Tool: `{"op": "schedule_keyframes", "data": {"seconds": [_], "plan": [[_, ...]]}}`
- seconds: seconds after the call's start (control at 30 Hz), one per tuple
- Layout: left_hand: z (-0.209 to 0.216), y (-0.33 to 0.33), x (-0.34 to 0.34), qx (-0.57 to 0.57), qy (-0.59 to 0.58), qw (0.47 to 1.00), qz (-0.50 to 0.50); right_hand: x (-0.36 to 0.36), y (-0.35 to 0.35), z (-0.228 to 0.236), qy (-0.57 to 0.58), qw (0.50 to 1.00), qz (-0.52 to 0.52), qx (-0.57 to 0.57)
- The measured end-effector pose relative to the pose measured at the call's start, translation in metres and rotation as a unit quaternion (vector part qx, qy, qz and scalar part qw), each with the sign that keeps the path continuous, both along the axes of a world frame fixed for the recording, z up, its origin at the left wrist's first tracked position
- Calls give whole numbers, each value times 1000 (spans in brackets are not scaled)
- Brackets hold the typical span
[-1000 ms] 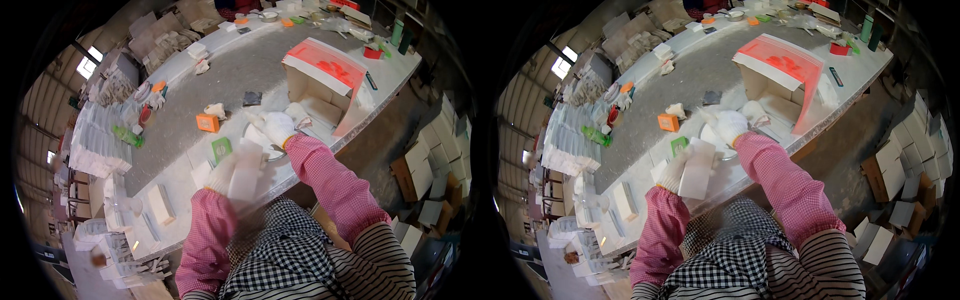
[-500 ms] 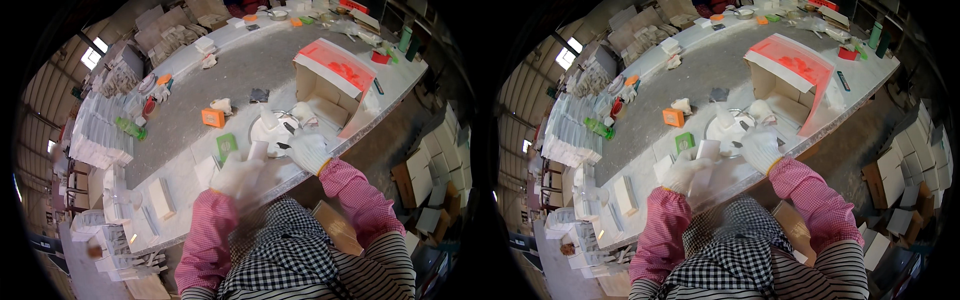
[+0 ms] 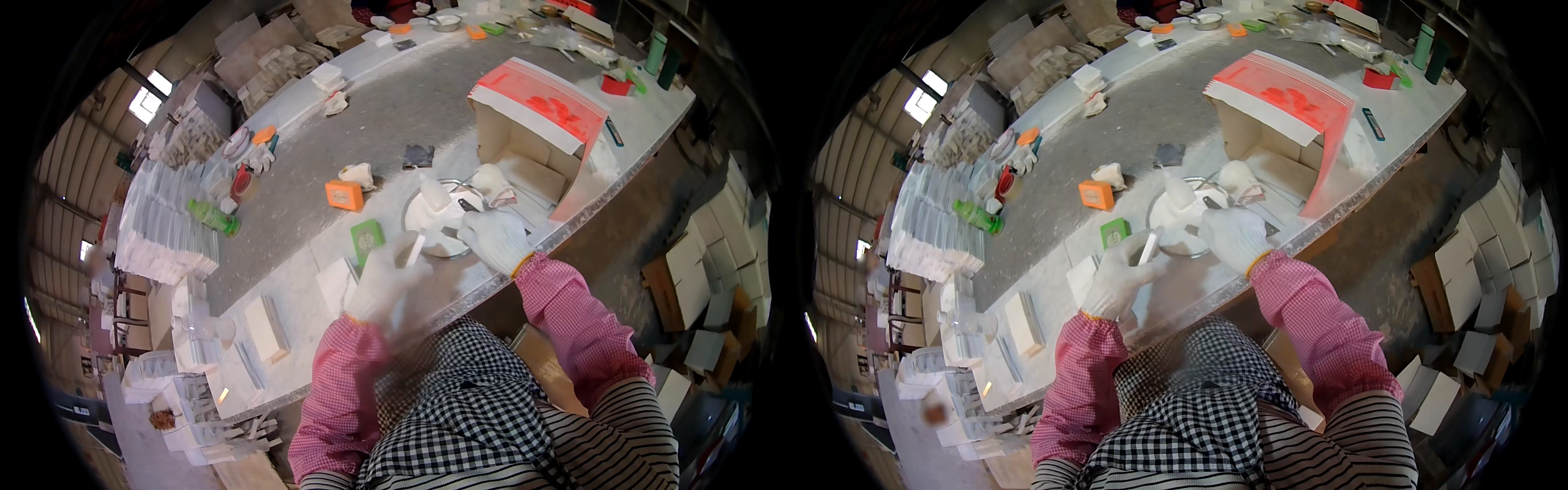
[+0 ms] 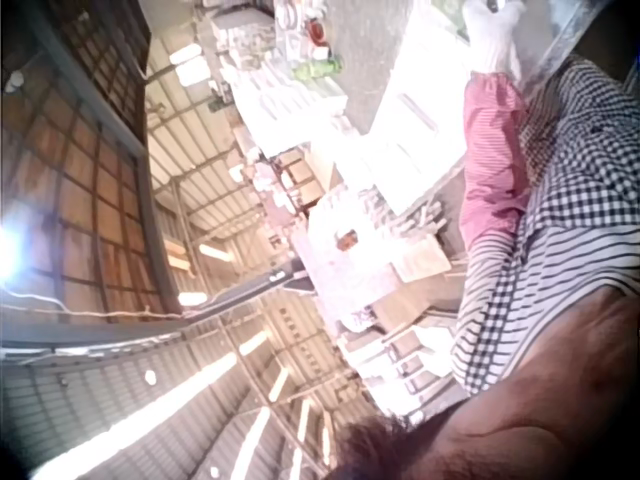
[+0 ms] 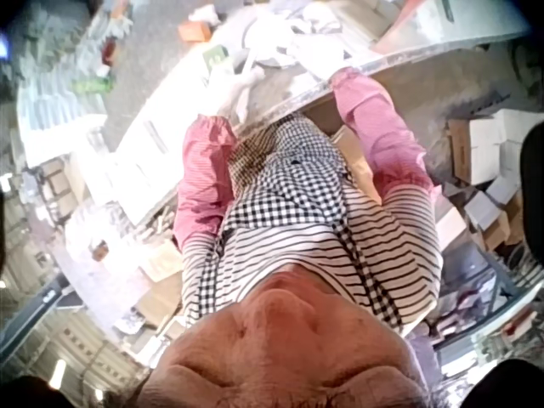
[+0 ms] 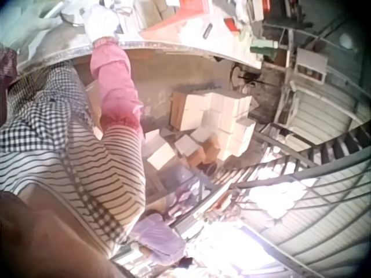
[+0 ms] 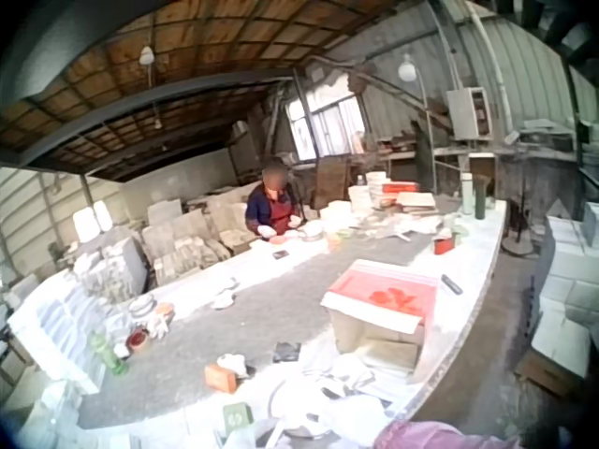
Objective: The person sands the edges of small rectangular blocks using a green sanding block and a metal scraper. They repeatedly pick up blocks, sand them, and place them into a cardboard box on the table.
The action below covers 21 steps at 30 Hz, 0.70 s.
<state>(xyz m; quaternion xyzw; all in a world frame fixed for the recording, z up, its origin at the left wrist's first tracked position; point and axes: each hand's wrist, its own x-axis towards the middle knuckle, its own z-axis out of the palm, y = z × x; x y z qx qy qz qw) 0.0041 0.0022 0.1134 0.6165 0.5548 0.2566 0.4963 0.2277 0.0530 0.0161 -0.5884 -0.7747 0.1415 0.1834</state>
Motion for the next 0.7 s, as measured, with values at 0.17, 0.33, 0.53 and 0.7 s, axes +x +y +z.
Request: {"op": "schedule_keyframes", "data": {"seconds": [0.17, 0.33, 0.53, 0.7], "plan": [[8, 1, 7, -21, -6, 1000, 22, 7, 9, 3, 33, 997, 47, -56], [16, 8, 12, -83, -25, 995, 56, 24, 11, 1, 249, 958, 1, -144], [-10, 31, 9, -50, 47, 996, 61, 20, 3, 22, 395, 912, 30, -110], [-30, 44, 9, 20, 92, 994, 50, 15, -3, 35, 357, 933, 20, -45]]}}
